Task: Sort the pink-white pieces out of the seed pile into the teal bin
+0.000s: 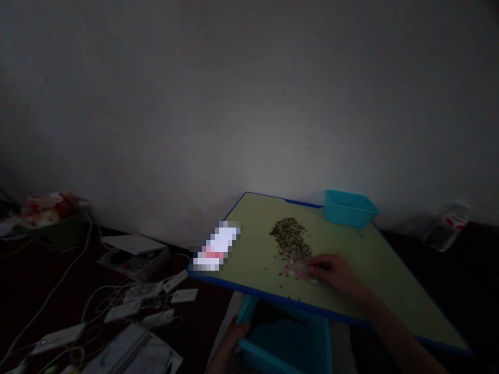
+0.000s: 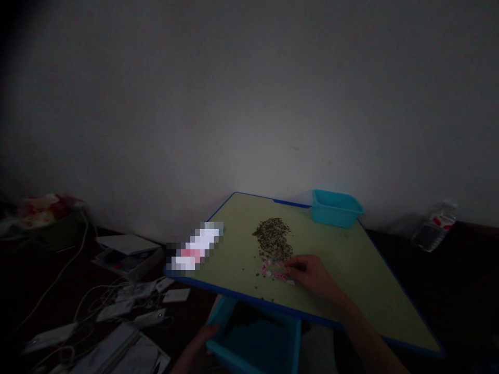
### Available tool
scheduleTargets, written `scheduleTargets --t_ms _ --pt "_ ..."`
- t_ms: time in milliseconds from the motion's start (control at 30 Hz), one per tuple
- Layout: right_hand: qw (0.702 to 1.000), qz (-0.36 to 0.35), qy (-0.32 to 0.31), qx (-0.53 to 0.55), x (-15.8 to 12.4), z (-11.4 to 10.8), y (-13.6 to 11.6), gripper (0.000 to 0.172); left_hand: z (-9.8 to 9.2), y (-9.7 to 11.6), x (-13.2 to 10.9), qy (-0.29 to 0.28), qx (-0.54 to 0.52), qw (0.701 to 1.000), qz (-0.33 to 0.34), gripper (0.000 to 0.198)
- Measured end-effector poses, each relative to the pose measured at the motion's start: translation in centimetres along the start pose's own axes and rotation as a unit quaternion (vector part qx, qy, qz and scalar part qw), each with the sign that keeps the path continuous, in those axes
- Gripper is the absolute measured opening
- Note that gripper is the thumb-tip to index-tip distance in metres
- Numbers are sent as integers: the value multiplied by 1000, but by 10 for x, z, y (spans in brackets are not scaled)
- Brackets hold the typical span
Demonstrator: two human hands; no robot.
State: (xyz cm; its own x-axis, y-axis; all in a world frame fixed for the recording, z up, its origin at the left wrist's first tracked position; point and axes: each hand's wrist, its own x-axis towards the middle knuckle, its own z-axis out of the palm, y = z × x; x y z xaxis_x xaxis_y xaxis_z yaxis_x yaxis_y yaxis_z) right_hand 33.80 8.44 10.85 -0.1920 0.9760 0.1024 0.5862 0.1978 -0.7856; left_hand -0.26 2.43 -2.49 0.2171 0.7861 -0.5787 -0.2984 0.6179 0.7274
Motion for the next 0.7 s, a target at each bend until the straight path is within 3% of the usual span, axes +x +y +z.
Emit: scheduleTargets --t_ms 200,367,700 --pt "1000 -13 -20 -17 -7 12 -16 30 4 4 -17 19 -20 999 -39 76" --pt "998 6 -58 6 -19 17 -25 28 10 7 -30 -1 -25 997 -72 84" --pt "998 5 -61 20 -25 18 -21 25 14 9 -31 4 -28 996 -82 77"
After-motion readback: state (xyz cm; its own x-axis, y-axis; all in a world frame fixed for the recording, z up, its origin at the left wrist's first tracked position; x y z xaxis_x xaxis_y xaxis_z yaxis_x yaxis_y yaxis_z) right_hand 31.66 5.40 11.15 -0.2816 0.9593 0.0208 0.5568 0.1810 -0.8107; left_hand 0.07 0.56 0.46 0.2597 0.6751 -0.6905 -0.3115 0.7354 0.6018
